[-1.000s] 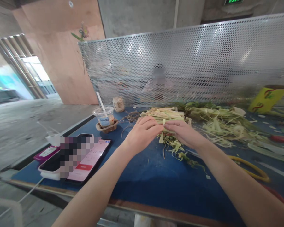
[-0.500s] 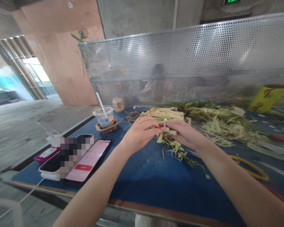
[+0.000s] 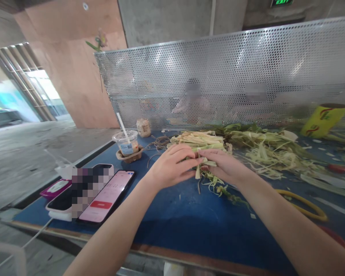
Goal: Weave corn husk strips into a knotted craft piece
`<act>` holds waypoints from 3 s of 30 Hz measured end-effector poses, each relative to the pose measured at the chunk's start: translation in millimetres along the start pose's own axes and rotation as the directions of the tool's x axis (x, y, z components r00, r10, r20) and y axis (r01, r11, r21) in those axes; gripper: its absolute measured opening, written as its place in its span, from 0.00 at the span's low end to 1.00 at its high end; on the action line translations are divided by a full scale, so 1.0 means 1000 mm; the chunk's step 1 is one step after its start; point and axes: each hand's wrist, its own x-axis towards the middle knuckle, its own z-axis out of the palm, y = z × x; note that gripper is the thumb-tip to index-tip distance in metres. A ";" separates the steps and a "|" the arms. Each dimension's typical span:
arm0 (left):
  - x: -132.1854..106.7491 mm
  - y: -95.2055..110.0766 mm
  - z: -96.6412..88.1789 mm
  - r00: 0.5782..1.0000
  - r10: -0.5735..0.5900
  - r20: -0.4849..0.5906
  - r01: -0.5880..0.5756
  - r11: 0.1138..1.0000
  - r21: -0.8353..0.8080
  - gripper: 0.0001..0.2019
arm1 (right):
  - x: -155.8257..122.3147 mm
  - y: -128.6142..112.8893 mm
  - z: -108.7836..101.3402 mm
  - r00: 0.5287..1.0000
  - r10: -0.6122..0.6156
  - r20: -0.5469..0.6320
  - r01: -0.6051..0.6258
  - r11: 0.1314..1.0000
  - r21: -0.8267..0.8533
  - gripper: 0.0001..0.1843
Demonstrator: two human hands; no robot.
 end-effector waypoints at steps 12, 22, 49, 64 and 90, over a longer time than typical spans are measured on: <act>0.005 0.003 0.003 0.945 -0.270 -0.184 0.225 0.946 -0.234 0.02 | -0.007 -0.010 0.013 0.965 -0.171 0.197 0.219 0.942 -0.255 0.08; 0.001 0.001 0.005 0.933 -0.335 -0.132 0.316 0.938 -0.142 0.04 | -0.005 -0.010 0.014 0.967 -0.232 0.105 0.251 0.799 -0.546 0.14; 0.003 0.015 0.017 0.713 -0.697 -0.071 0.630 0.682 -0.372 0.10 | -0.003 -0.010 0.012 0.983 -0.134 -0.127 0.125 0.989 -0.078 0.12; 0.005 0.012 0.022 0.498 -0.843 0.206 0.666 0.220 -0.712 0.25 | -0.003 -0.007 0.014 0.985 -0.033 -0.167 0.001 0.983 -0.186 0.14; 0.012 0.019 0.019 0.364 -0.863 0.351 0.507 -0.133 -0.852 0.29 | -0.002 -0.006 0.013 0.991 0.009 -0.136 -0.027 0.991 -0.133 0.16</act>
